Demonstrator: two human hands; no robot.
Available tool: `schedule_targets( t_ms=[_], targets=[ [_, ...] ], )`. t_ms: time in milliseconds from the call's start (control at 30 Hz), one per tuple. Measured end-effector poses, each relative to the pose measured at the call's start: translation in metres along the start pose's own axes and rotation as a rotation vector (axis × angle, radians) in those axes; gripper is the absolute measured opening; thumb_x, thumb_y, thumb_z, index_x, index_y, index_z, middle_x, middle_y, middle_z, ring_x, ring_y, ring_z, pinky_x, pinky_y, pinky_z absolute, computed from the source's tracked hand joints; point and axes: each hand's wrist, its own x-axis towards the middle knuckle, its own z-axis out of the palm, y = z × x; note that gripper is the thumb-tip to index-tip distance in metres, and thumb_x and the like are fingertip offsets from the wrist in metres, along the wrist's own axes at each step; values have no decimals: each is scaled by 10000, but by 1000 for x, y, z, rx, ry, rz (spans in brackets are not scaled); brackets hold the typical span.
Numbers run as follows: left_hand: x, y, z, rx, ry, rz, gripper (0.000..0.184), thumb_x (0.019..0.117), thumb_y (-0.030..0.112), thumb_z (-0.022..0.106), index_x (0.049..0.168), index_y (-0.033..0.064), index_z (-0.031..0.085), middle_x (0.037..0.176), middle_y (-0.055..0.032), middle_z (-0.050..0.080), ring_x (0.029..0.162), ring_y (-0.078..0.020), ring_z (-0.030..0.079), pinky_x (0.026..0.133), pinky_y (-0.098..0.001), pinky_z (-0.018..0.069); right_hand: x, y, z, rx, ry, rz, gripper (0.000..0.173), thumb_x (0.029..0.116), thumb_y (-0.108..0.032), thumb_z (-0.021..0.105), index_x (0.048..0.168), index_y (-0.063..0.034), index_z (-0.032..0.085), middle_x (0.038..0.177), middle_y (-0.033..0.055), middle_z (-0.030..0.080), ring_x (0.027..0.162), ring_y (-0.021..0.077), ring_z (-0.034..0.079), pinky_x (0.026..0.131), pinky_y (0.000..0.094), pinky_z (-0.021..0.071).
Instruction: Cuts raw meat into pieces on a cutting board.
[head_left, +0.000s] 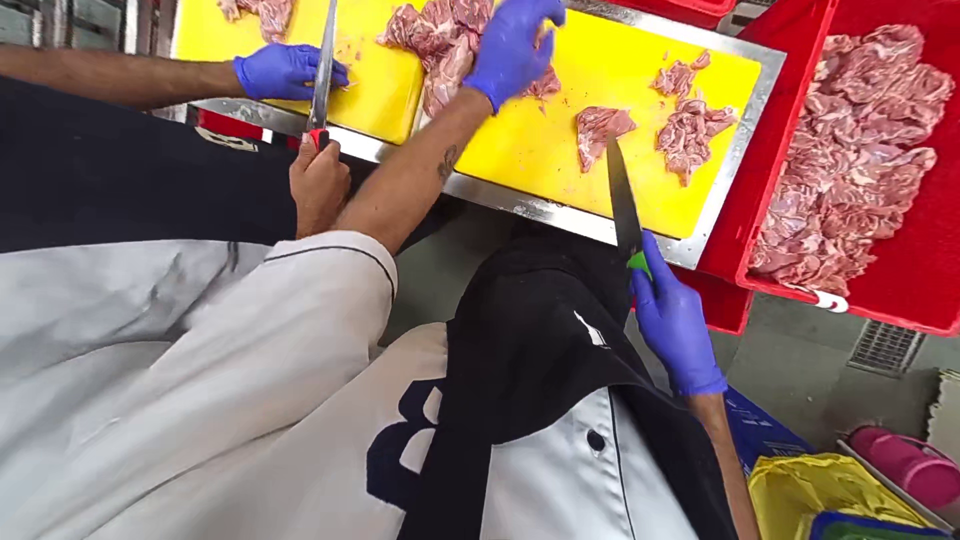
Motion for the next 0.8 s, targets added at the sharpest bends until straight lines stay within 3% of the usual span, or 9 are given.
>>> schedule_targets(
  t_ms=[100, 200, 333, 533, 800],
  targets=[
    [-65, 56, 53, -143, -88, 265, 246, 992, 259, 607, 1118, 115, 762, 1198, -92, 729, 1232, -265, 639, 1072, -448, 503, 54, 14, 9, 58, 1, -3, 508, 1095, -303, 406, 1601, -268, 381, 850, 78, 686, 640, 186, 624, 616, 431, 551],
    [-97, 65, 87, -125, -87, 245, 248, 1007, 305, 604, 1093, 157, 784, 1196, -41, 737, 1245, -254, 624, 1049, -463, 496, 82, 25, 12, 52, 20, -1, 509, 1094, -318, 401, 1602, -293, 379, 880, 94, 691, 703, 215, 646, 666, 476, 550],
    [-104, 64, 87, -68, -54, 236, 241, 1006, 296, 593, 1065, 159, 782, 1191, -29, 739, 1239, -250, 629, 1024, -450, 503, 89, 29, 21, -9, 57, -14, 515, 1094, -309, 410, 1607, -310, 365, 859, 106, 696, 712, 243, 660, 686, 499, 549],
    [-114, 63, 89, -102, -13, 217, 234, 1008, 271, 605, 1016, 120, 782, 1150, -71, 744, 1239, -267, 637, 1079, -433, 492, 62, 24, 22, -177, 74, -171, 493, 1079, -238, 422, 1569, -194, 449, 900, 188, 722, 742, 339, 693, 699, 537, 551],
    [-113, 68, 87, -101, -16, 187, 210, 990, 253, 619, 1035, 127, 780, 1138, -60, 745, 1226, -267, 636, 1063, -426, 501, 85, 19, 3, -393, -35, -118, 504, 1096, -270, 357, 1599, -305, 374, 917, 208, 699, 797, 420, 696, 658, 603, 535]
  ],
)
